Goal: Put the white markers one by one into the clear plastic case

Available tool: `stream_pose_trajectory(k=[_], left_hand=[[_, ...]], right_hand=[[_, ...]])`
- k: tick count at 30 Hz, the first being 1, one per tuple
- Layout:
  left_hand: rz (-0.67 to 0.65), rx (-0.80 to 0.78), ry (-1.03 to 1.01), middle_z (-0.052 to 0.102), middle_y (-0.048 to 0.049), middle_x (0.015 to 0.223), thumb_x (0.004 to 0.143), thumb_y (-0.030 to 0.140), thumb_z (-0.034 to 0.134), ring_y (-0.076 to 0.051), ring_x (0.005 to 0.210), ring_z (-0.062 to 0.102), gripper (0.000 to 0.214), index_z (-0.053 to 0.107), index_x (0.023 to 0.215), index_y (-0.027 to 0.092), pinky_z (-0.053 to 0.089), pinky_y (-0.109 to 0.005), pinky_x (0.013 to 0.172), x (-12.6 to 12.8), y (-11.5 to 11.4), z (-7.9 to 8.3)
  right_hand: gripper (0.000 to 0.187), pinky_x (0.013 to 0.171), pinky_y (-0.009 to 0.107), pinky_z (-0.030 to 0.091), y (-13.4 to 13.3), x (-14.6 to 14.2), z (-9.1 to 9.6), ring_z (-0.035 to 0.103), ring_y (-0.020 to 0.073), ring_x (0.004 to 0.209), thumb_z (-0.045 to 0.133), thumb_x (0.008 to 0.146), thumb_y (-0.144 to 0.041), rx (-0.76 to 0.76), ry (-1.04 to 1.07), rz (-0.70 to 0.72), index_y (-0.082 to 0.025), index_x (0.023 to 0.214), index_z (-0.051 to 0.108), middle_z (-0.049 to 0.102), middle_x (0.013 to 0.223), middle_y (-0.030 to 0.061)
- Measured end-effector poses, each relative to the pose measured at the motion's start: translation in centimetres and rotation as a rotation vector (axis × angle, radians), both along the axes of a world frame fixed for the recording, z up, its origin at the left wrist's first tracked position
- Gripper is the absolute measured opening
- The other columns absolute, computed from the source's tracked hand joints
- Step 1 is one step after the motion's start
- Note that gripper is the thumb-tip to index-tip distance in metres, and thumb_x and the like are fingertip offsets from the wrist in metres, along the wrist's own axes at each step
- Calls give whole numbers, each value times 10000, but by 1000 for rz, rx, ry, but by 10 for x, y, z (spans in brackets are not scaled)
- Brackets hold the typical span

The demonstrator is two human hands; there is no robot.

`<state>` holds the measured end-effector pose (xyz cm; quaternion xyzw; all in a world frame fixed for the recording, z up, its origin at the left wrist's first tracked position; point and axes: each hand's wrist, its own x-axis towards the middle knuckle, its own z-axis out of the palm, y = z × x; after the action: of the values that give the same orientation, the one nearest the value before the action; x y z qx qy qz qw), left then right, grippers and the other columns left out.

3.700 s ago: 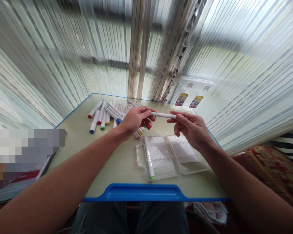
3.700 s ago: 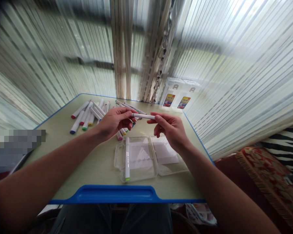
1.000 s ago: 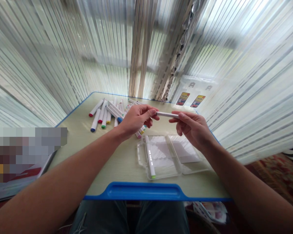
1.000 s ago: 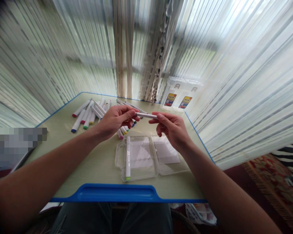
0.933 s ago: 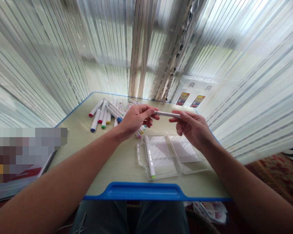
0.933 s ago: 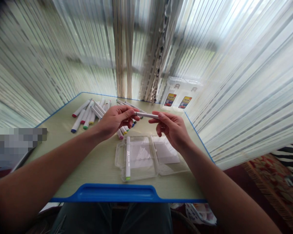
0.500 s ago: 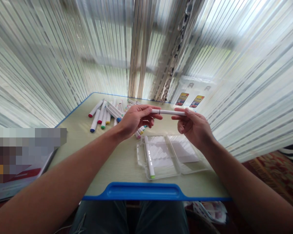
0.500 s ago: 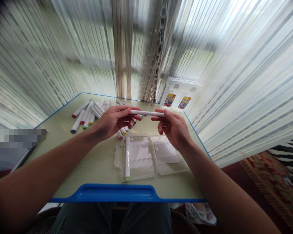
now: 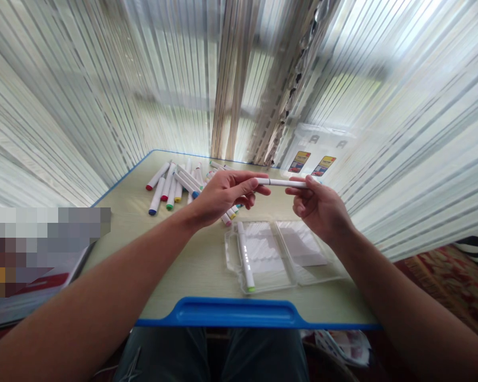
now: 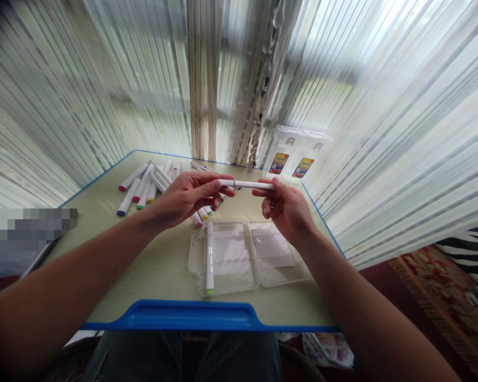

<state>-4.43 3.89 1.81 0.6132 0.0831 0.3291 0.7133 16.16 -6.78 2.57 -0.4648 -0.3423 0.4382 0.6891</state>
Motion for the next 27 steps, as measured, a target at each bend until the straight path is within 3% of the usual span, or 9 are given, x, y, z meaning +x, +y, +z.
stream_pose_trajectory(k=[8,20,27], left_hand=[[1,16,7,785,-122,946,865,297,759,-95,645,610,328,764,1142,119,496,-246,610,0,2,0],[119,-70,80,782,-108,857,843,249,743,-96,588,602,269,769,1055,85,490,-265,623,1,-1,0],[185,-1,140,760,-83,801,839,238,742,-88,571,598,200,746,965,84,487,-245,593,3,4,-4]], right_hand=[[212,365,193,399,0,0,0,515,76,380,678,887,-325,-12,6,-4,-135,885,772,787,728,71],[270,376,217,404,-2,-2,-1,526,87,399,758,816,-418,13,-126,13,-165,908,775,798,773,80],[268,372,234,407,-3,-5,-2,532,94,387,770,794,-394,21,-161,45,-152,907,784,799,770,94]])
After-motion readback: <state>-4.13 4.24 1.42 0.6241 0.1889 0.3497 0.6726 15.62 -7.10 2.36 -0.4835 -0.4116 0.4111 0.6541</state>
